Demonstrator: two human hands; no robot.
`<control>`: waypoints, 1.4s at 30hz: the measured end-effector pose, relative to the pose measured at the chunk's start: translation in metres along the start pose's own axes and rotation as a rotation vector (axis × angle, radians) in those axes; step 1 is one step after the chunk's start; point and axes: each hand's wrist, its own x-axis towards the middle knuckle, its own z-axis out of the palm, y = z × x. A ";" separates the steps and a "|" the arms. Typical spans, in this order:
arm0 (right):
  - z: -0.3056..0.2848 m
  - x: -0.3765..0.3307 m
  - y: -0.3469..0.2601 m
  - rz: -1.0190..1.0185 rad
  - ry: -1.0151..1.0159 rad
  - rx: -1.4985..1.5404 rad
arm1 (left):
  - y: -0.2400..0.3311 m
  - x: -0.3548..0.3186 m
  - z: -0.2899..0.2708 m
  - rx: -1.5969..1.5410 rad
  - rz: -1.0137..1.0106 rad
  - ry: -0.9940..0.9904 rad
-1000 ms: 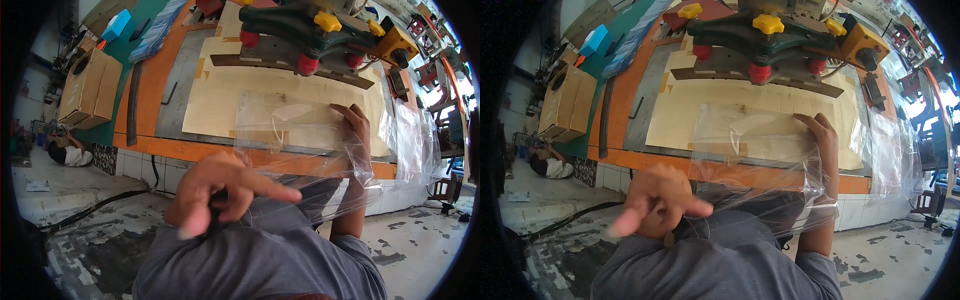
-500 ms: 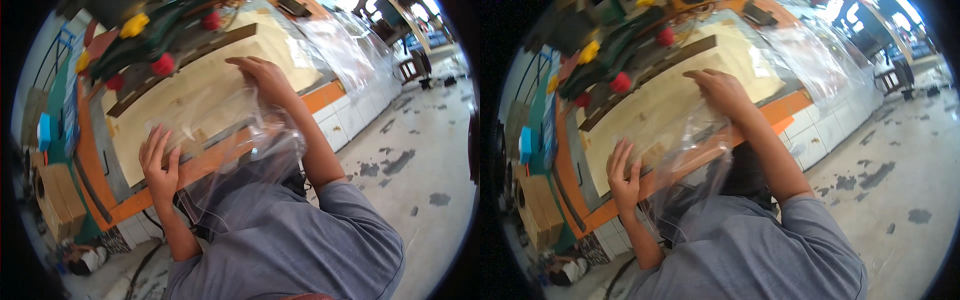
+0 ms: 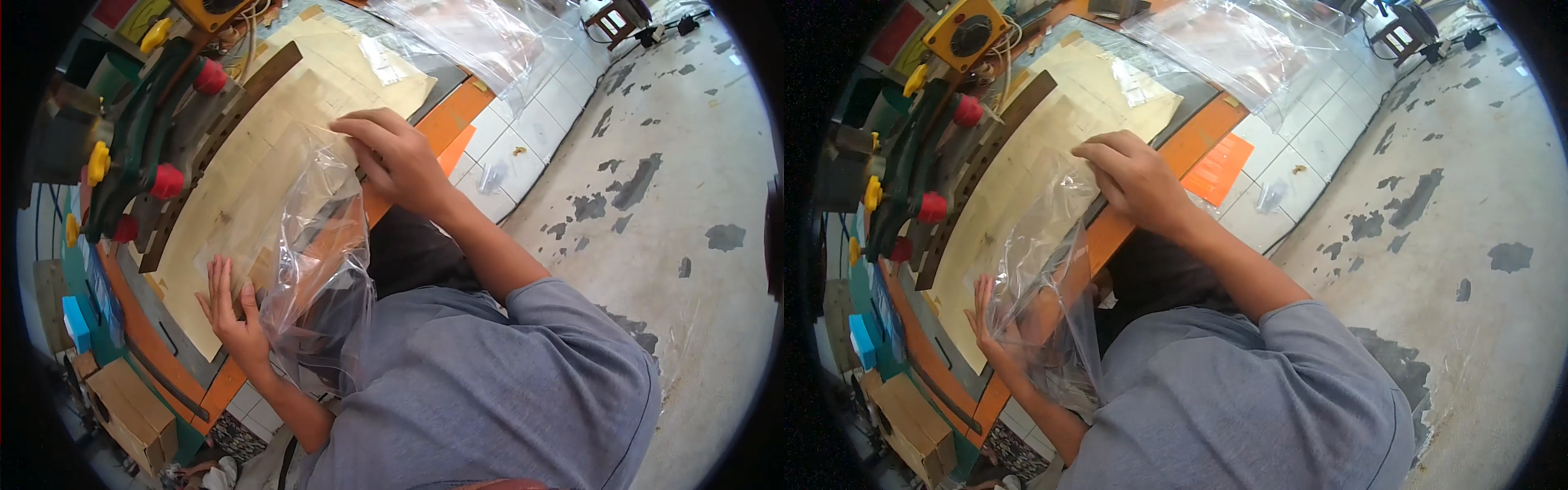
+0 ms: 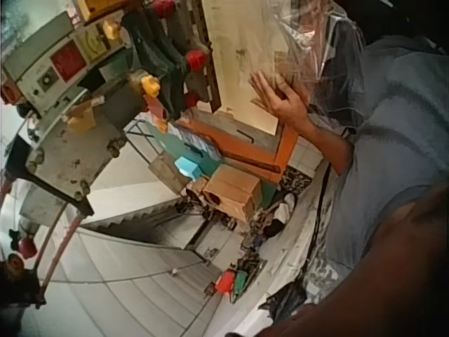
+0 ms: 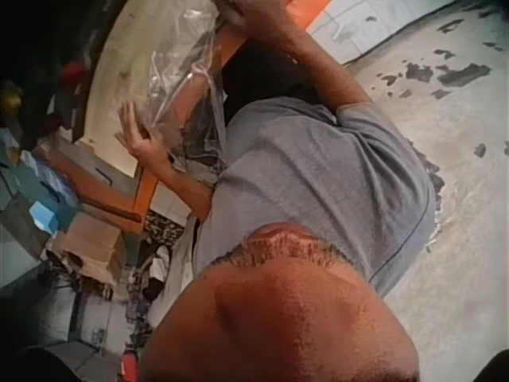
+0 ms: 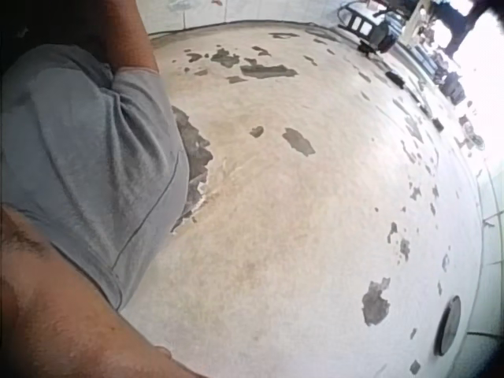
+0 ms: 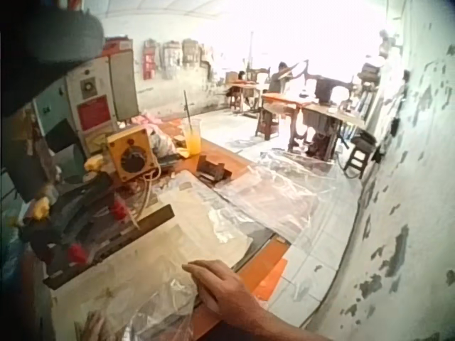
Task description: The person positions a clear plastic sheet on a table under a press machine and folds the plastic sheet into shape by hand.
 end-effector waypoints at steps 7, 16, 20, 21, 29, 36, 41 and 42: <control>-0.014 -0.099 -0.023 -0.168 -0.027 0.068 | -0.004 0.001 0.003 0.032 -0.017 -0.009; 0.047 -0.159 0.006 -0.080 -0.640 0.042 | -0.007 0.002 0.003 0.038 0.014 0.016; 0.080 -0.189 0.035 -0.163 -0.523 -0.150 | -0.004 0.001 -0.001 0.019 -0.040 0.054; 0.086 -0.191 0.040 -0.167 -0.468 -0.225 | -0.003 0.003 0.001 0.005 -0.031 0.056; 0.082 -0.199 0.041 -0.081 -0.947 -0.315 | -0.009 -0.006 0.000 -0.001 -0.007 0.100; 0.145 -0.161 0.038 -0.205 -0.994 -0.239 | -0.007 -0.010 0.005 0.018 0.011 0.116; 0.178 -0.136 0.033 -0.241 -1.013 -0.225 | -0.013 -0.008 0.008 -0.038 -0.003 0.121; 0.177 -0.136 0.032 -0.229 -1.021 -0.223 | -0.012 -0.006 0.008 -0.027 0.010 0.128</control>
